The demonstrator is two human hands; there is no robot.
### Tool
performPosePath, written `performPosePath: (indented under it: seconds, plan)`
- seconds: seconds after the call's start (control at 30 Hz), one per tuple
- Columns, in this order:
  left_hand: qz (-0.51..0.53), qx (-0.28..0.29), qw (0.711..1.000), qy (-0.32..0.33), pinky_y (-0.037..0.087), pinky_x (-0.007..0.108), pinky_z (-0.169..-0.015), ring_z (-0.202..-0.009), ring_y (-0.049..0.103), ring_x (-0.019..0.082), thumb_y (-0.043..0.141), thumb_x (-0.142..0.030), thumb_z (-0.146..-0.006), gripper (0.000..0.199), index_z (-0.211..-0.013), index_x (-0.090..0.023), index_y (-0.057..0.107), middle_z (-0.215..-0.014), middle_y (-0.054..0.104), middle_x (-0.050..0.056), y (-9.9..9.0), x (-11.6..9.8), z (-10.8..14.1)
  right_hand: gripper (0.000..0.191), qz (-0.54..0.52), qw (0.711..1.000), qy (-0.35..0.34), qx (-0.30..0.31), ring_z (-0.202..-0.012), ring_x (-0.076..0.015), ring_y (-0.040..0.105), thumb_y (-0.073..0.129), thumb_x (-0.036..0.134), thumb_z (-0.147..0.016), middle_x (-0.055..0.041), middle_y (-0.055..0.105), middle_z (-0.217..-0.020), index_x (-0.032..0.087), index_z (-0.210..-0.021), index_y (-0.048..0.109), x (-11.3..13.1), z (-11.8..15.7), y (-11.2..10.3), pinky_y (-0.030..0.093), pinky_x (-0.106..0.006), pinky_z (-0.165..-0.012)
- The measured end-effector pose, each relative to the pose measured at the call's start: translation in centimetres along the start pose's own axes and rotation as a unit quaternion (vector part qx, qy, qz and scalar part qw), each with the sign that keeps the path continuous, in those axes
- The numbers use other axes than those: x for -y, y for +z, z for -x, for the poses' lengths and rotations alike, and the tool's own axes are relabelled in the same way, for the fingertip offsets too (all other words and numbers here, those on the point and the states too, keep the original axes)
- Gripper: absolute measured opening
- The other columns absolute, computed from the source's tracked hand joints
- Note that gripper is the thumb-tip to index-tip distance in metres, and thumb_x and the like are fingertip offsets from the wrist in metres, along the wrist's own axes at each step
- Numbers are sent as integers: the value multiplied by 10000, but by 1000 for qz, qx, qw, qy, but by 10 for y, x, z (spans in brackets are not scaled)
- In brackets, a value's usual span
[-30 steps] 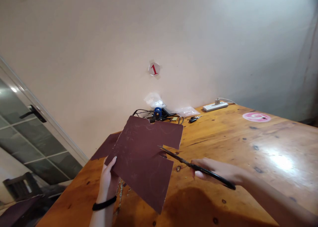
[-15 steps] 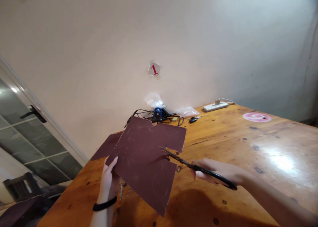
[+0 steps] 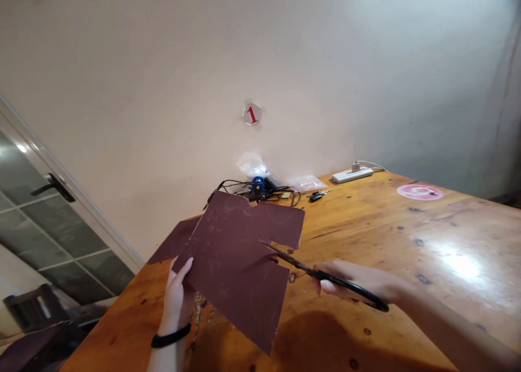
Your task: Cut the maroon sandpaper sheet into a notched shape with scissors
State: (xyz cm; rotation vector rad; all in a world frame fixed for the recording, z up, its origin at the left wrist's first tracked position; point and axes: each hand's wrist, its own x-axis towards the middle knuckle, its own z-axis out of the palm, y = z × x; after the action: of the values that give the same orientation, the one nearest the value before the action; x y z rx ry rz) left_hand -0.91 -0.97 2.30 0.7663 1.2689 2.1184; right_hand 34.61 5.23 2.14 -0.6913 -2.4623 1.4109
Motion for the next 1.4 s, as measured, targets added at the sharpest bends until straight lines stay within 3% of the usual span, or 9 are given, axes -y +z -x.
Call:
performPosePath:
  seconds: [0.33, 0.97, 1.4]
  plan:
    - [13, -16, 1000, 4, 529, 247, -747, -829, 665, 153, 786, -202, -625, 478, -1086, -260, 675, -972, 733, -16, 1, 0, -1, 745, -14, 1000, 4, -2, -523, -112, 337, 362, 864, -715, 40, 370, -598, 144, -839, 509, -2, -3, 1, 235, -221, -452]
    - [2, 3, 1000, 4, 546, 242, -707, -854, 662, 168, 794, -227, -632, 490, -1107, -258, 676, -1001, 728, 2, -1, 1, -1, 804, -7, 1000, 3, 2, -531, -125, 359, 322, 883, -708, 33, 353, -611, 120, -860, 528, 4, 1, 1, 263, -227, -449]
    - [-15, -7, 1000, 9, 531, 276, -772, -891, 657, 187, 799, -245, -613, 485, -1082, -253, 675, -982, 726, 3, 0, 1, -2, 646, 0, 1000, 8, -9, -532, -102, 321, 389, 825, -734, 46, 350, -611, 180, -738, 422, -4, -2, 0, 216, -213, -450]
